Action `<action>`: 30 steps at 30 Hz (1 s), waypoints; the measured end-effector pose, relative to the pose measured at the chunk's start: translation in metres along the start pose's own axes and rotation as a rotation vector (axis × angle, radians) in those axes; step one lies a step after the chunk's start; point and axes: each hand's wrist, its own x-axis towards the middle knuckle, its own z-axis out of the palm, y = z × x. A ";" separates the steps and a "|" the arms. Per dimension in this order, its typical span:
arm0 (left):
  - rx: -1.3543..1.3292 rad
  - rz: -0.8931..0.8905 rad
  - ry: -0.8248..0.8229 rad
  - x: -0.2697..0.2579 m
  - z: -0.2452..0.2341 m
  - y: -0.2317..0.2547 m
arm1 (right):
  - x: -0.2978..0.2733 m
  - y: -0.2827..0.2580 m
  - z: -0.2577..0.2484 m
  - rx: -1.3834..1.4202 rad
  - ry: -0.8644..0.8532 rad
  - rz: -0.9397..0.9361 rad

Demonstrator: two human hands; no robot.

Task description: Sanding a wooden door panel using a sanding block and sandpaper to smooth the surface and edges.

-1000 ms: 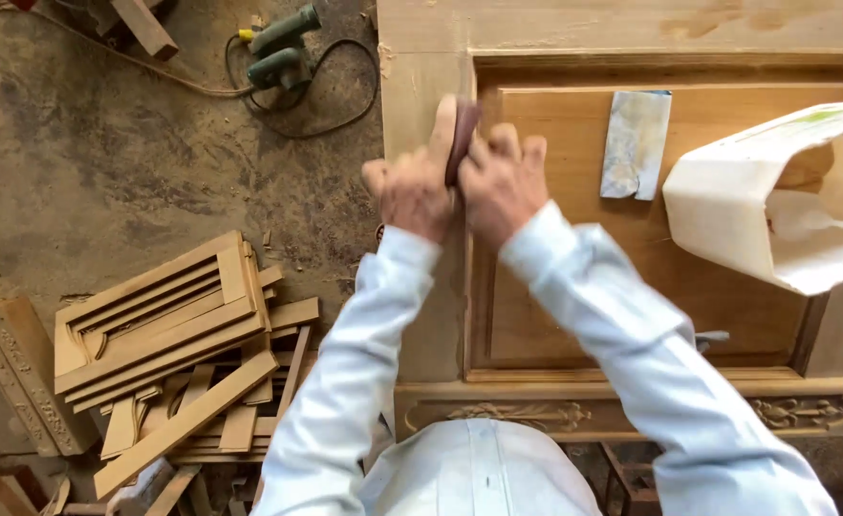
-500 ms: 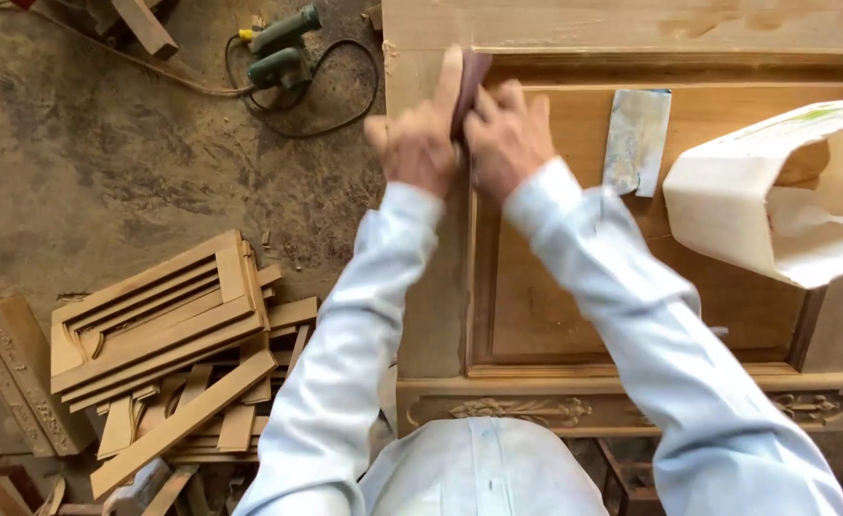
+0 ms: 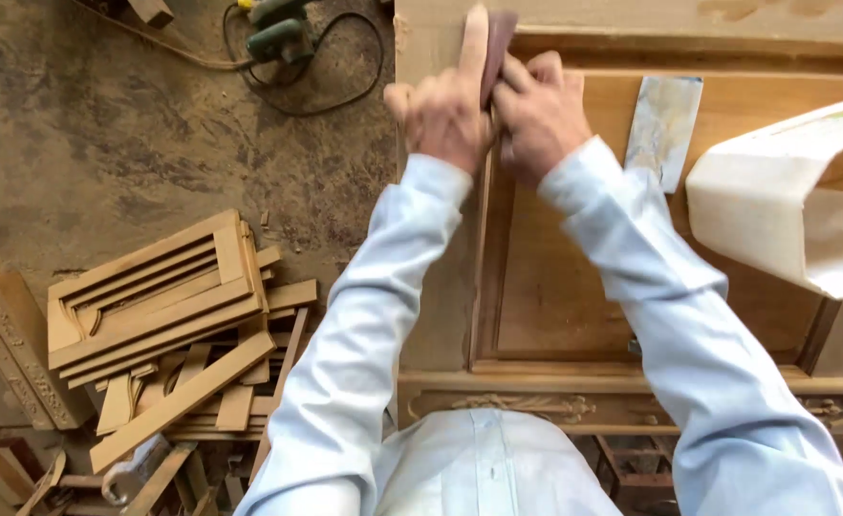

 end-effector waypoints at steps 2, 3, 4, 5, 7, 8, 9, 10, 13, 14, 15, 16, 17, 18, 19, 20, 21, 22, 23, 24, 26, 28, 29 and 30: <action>-0.212 -0.066 -0.223 0.003 -0.007 -0.001 | 0.005 -0.004 -0.009 0.065 0.106 0.001; -0.212 -0.065 -0.223 -0.022 -0.035 -0.001 | -0.021 -0.033 -0.013 0.065 0.106 0.001; -0.100 -0.024 -0.052 -0.045 -0.061 -0.001 | -0.053 -0.060 -0.021 0.106 0.156 -0.012; 0.010 0.018 0.115 -0.070 -0.085 -0.001 | -0.096 -0.078 -0.038 0.149 0.203 -0.026; -0.230 -0.003 -0.101 -0.141 -0.125 -0.002 | -0.155 -0.118 -0.057 0.314 0.038 -0.014; -0.468 -0.022 -0.314 -0.179 -0.149 -0.002 | -0.187 -0.140 -0.069 0.476 -0.125 -0.001; -0.461 -0.028 -0.315 -0.161 -0.132 0.000 | -0.184 -0.133 -0.040 0.482 -0.124 -0.009; -0.386 -0.027 -0.159 -0.145 -0.120 0.002 | -0.182 -0.128 -0.014 0.330 0.040 -0.030; -0.287 -0.027 0.123 -0.054 -0.069 0.004 | -0.100 -0.061 0.034 0.020 0.306 -0.081; -0.260 -0.038 0.247 -0.014 -0.050 0.006 | -0.056 -0.027 0.034 -0.136 0.403 -0.121; -0.261 -0.038 0.255 -0.018 -0.059 0.006 | -0.028 -0.012 0.016 -0.142 0.407 -0.123; -0.271 -0.045 0.260 -0.022 -0.066 0.007 | 0.001 0.004 0.000 -0.066 0.430 -0.105; -0.276 -0.054 0.253 -0.029 -0.073 0.007 | 0.027 0.018 -0.013 0.021 0.444 -0.089; -0.273 -0.057 0.250 -0.041 -0.080 0.008 | 0.017 0.010 -0.018 0.025 0.442 -0.091; -0.283 -0.069 0.237 -0.054 -0.087 0.007 | 0.008 0.000 -0.021 -0.097 0.453 -0.113; -0.293 -0.082 0.225 -0.065 -0.091 0.005 | 0.000 -0.008 -0.022 -0.218 0.463 -0.135; -0.293 -0.082 0.221 -0.078 -0.095 0.006 | -0.048 -0.038 -0.009 -0.216 0.461 -0.134; -0.305 -0.090 0.212 -0.091 -0.098 0.006 | -0.093 -0.064 -0.006 0.098 0.355 -0.110; -0.317 -0.104 0.190 -0.108 -0.101 0.007 | -0.143 -0.088 -0.015 0.418 0.232 -0.082; -0.318 -0.108 0.172 -0.153 -0.113 0.001 | -0.175 -0.112 -0.021 0.428 0.217 -0.078; -0.463 0.030 -0.271 -0.244 -0.149 -0.008 | -0.244 -0.162 -0.043 0.489 -0.058 -0.023; -0.383 0.038 -0.211 -0.194 -0.143 -0.006 | -0.199 -0.145 -0.056 0.397 -0.006 -0.048; -0.311 0.061 -0.118 -0.164 -0.138 -0.006 | -0.171 -0.134 -0.063 0.278 0.070 -0.068; -0.308 0.070 -0.112 -0.148 -0.131 -0.008 | -0.157 -0.127 -0.052 0.277 0.080 -0.064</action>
